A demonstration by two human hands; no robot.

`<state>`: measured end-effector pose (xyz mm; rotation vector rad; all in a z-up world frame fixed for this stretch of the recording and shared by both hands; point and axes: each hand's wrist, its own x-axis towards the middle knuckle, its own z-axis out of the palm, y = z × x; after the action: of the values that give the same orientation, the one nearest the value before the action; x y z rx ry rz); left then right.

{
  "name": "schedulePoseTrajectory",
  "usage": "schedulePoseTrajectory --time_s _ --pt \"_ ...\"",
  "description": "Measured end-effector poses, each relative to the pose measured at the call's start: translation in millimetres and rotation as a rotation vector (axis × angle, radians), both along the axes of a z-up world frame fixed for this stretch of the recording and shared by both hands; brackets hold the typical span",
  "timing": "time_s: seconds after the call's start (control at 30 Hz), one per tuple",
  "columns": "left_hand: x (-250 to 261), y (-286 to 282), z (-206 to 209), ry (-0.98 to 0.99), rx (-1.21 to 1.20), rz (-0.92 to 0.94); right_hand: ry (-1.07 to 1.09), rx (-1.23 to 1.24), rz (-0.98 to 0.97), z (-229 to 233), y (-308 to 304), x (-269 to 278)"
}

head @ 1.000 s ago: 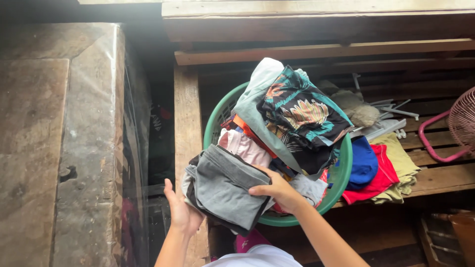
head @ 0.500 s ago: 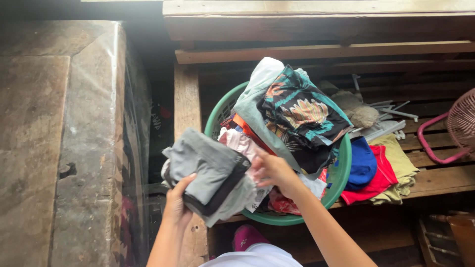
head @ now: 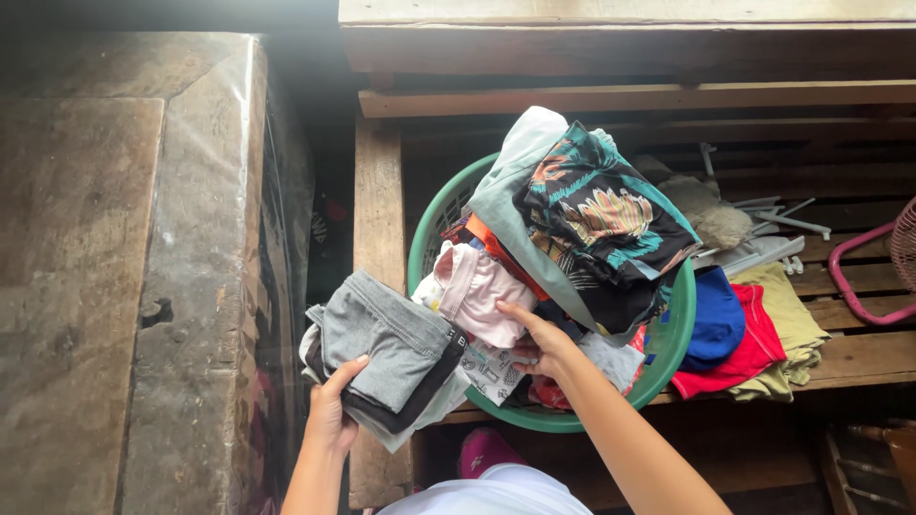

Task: The recorder folds several pieces of clothing, including underwear, on a table and places them into a laundry basket.

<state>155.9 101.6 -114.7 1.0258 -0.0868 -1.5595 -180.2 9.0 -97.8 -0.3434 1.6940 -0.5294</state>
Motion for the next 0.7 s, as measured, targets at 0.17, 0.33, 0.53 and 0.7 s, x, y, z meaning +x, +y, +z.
schedulePoseTrajectory --time_s 0.17,0.33,0.53,0.7 --pt "-1 4 -7 0.04 0.042 -0.001 -0.079 -0.006 -0.101 -12 -9 16" --pt "-1 8 -12 0.061 0.052 -0.01 -0.144 -0.048 -0.136 -32 -21 14" --pt "0 13 -17 0.038 0.058 -0.022 -0.212 -0.089 -0.222 -21 -16 24" --pt "0 16 -21 0.031 0.056 -0.032 -0.576 -0.346 -0.394 3 -8 33"
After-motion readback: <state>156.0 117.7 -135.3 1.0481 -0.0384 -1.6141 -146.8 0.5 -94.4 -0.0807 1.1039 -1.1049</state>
